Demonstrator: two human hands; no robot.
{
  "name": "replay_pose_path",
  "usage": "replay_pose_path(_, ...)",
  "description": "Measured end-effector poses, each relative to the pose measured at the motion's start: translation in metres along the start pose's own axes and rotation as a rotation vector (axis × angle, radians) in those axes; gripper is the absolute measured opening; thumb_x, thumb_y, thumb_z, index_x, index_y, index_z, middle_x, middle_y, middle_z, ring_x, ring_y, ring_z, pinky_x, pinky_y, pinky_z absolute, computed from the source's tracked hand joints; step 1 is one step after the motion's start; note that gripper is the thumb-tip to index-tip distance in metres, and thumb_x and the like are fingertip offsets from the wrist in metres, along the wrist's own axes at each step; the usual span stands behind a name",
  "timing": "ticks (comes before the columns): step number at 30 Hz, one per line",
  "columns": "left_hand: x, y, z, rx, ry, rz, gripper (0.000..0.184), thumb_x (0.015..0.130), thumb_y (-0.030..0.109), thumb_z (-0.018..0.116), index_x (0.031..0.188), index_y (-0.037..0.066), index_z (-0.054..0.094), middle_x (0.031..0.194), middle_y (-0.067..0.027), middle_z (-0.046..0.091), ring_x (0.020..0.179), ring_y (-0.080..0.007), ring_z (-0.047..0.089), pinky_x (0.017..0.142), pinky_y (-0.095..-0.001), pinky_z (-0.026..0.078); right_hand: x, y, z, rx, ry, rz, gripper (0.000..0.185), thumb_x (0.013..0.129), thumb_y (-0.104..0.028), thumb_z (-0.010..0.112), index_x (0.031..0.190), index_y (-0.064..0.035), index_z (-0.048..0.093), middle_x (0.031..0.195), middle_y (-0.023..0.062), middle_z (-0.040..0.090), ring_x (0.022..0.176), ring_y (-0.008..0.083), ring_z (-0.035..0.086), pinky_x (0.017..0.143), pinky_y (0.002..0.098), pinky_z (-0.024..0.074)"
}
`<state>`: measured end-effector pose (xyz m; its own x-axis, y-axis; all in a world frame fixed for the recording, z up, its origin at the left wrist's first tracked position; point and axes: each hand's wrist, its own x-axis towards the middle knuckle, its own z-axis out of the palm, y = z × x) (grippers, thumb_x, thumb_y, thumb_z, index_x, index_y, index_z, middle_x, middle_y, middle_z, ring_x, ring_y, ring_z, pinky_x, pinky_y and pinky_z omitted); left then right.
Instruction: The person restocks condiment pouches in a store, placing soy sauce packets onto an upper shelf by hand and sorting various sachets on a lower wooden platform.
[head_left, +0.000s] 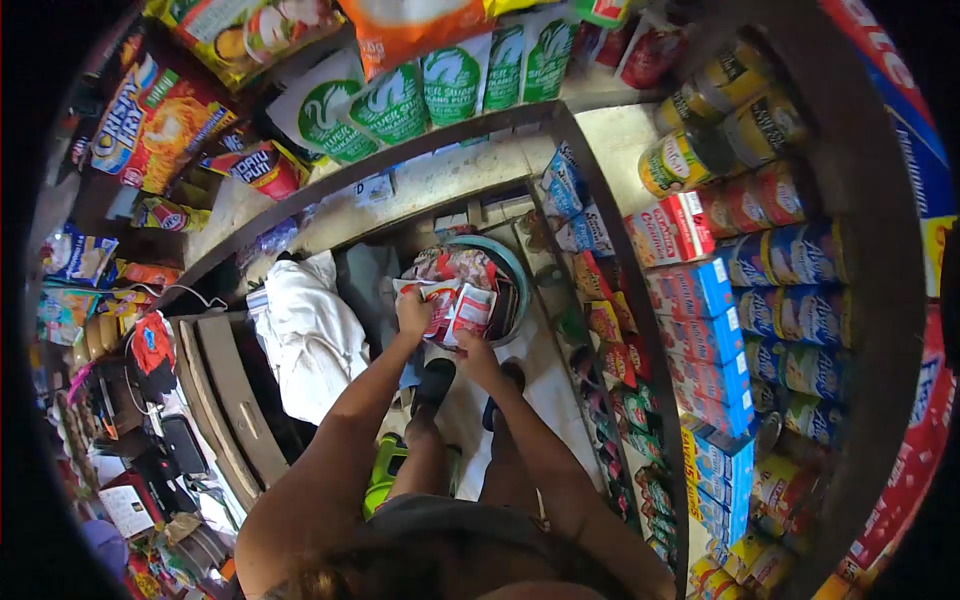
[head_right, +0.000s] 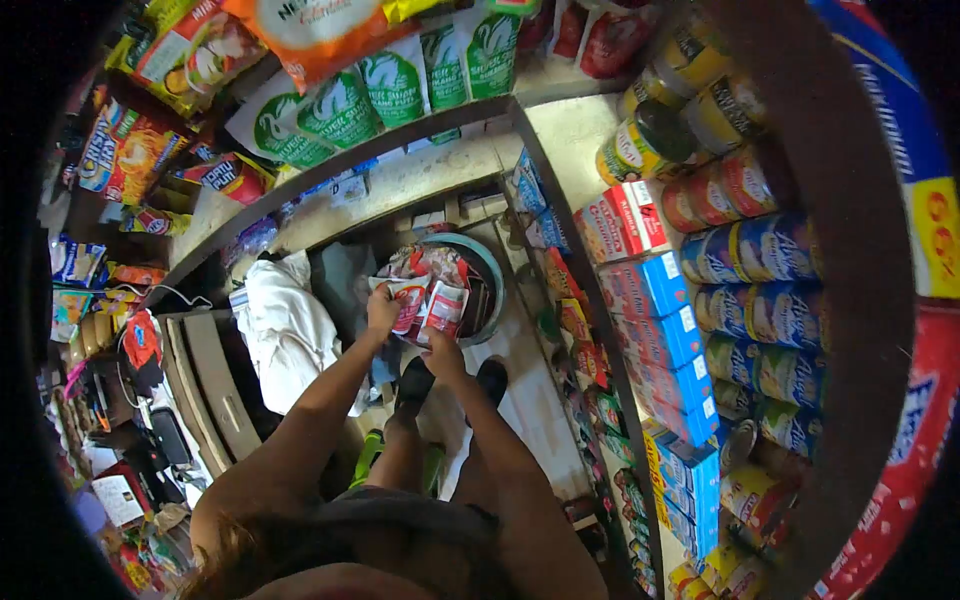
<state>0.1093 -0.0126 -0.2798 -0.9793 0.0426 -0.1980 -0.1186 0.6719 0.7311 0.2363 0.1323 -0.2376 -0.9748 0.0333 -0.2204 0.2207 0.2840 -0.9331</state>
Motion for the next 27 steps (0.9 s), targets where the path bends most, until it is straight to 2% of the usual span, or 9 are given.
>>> replay_pose_path(3, -0.028, 0.142, -0.067, -0.160, 0.038, 0.171, 0.025, 0.074, 0.018, 0.069, 0.092, 0.003, 0.062, 0.076, -0.0191, 0.064, 0.068, -0.0324, 0.064, 0.060, -0.0386, 0.047, 0.005, -0.066, -0.027, 0.033, 0.144, -0.074, 0.066, 0.066, -0.002, 0.068, 0.126, -0.0020, 0.040, 0.110, 0.0200, 0.055, 0.096, 0.0325, 0.058, 0.082, 0.0386, 0.0463)
replay_pose_path(6, -0.026, 0.252, -0.113, -0.257, -0.068, 0.273, 0.018, 0.077, 0.009, 0.067, 0.093, 0.000, 0.063, 0.087, -0.0131, 0.068, 0.078, -0.0123, 0.063, 0.068, -0.0273, 0.049, 0.036, -0.164, -0.067, 0.273, 0.310, -0.112, 0.085, 0.067, -0.004, 0.071, 0.136, -0.0011, 0.022, 0.124, 0.0229, 0.046, 0.111, 0.0339, 0.051, 0.093, 0.0395, 0.0405)
replay_pose_path(11, 0.009, 0.381, -0.126, -0.503, -0.069, 0.725, 0.017, 0.084, 0.005, 0.055, 0.099, -0.002, 0.061, 0.106, -0.0124, 0.064, 0.097, -0.0188, 0.060, 0.084, -0.0314, 0.047, 0.119, -0.250, -0.136, 0.551, 0.794, -0.520, 0.055, 0.091, -0.019, 0.050, 0.136, -0.0036, 0.023, 0.130, 0.0141, 0.042, 0.120, 0.0247, 0.041, 0.101, 0.0362, 0.0330)
replay_pose_path(16, 0.061, 0.467, -0.108, -0.500, 0.136, 0.997, 0.017, 0.074, 0.002, 0.058, 0.090, -0.002, 0.059, 0.099, -0.0187, 0.062, 0.091, -0.0332, 0.060, 0.078, -0.0379, 0.047, 0.203, -0.279, -0.232, 1.411, 0.358, -0.814, 0.050, 0.096, -0.045, 0.029, 0.119, -0.0049, 0.046, 0.115, 0.0076, 0.051, 0.106, 0.0190, 0.049, 0.095, 0.0331, 0.0377)
replay_pose_path(18, 0.079, 0.483, -0.104, -0.493, 0.008, 0.815, 0.022, 0.077, 0.012, 0.062, 0.096, -0.001, 0.061, 0.093, -0.0156, 0.065, 0.085, -0.0246, 0.063, 0.073, -0.0321, 0.047, 0.211, -0.289, -0.248, 1.179, 0.663, -0.635, 0.042, 0.095, -0.038, 0.033, 0.115, -0.0042, 0.048, 0.108, 0.0078, 0.052, 0.100, 0.0181, 0.051, 0.089, 0.0308, 0.0397)
replay_pose_path(19, 0.082, 0.491, -0.102, -0.554, -0.031, 0.753, 0.021, 0.080, 0.016, 0.058, 0.091, -0.003, 0.059, 0.077, -0.0192, 0.062, 0.073, -0.0361, 0.062, 0.066, -0.0401, 0.048, 0.208, -0.302, -0.253, 1.111, 0.757, -0.546, 0.036, 0.094, -0.032, 0.036, 0.113, -0.0039, 0.048, 0.104, 0.0078, 0.053, 0.096, 0.0177, 0.052, 0.085, 0.0297, 0.0414)
replay_pose_path(22, 0.108, 0.494, -0.089, -0.423, 0.003, 0.690, 0.027, 0.085, 0.023, 0.055, 0.097, -0.001, 0.059, 0.089, -0.0211, 0.063, 0.081, -0.0341, 0.061, 0.072, -0.0367, 0.046, 0.223, -0.289, -0.271, 0.859, 0.892, -0.349, 0.022, 0.090, -0.010, 0.051, 0.110, -0.0029, 0.046, 0.092, 0.0072, 0.051, 0.082, 0.0153, 0.053, 0.067, 0.0249, 0.0463)
replay_pose_path(26, 0.129, 0.490, -0.088, -0.390, 0.071, 0.644, 0.028, 0.086, 0.023, 0.053, 0.095, -0.003, 0.057, 0.092, -0.0267, 0.060, 0.086, -0.0415, 0.057, 0.074, -0.0423, 0.044, 0.232, -0.282, -0.282, -0.381, 1.153, -0.373, 0.032, 0.081, -0.016, 0.063, 0.106, -0.0015, 0.049, 0.087, 0.0146, 0.056, 0.077, 0.0312, 0.058, 0.070, 0.0393, 0.0462)
replay_pose_path(27, 0.128, 0.490, -0.092, -0.411, -0.009, 0.590, 0.030, 0.084, 0.023, 0.054, 0.096, -0.005, 0.056, 0.093, -0.0283, 0.060, 0.091, -0.0435, 0.056, 0.077, -0.0437, 0.044, 0.229, -0.288, -0.283, -0.320, 1.142, -0.325, 0.036, 0.077, -0.019, 0.066, 0.105, -0.0018, 0.051, 0.092, 0.0194, 0.059, 0.085, 0.0370, 0.058, 0.075, 0.0424, 0.0444)
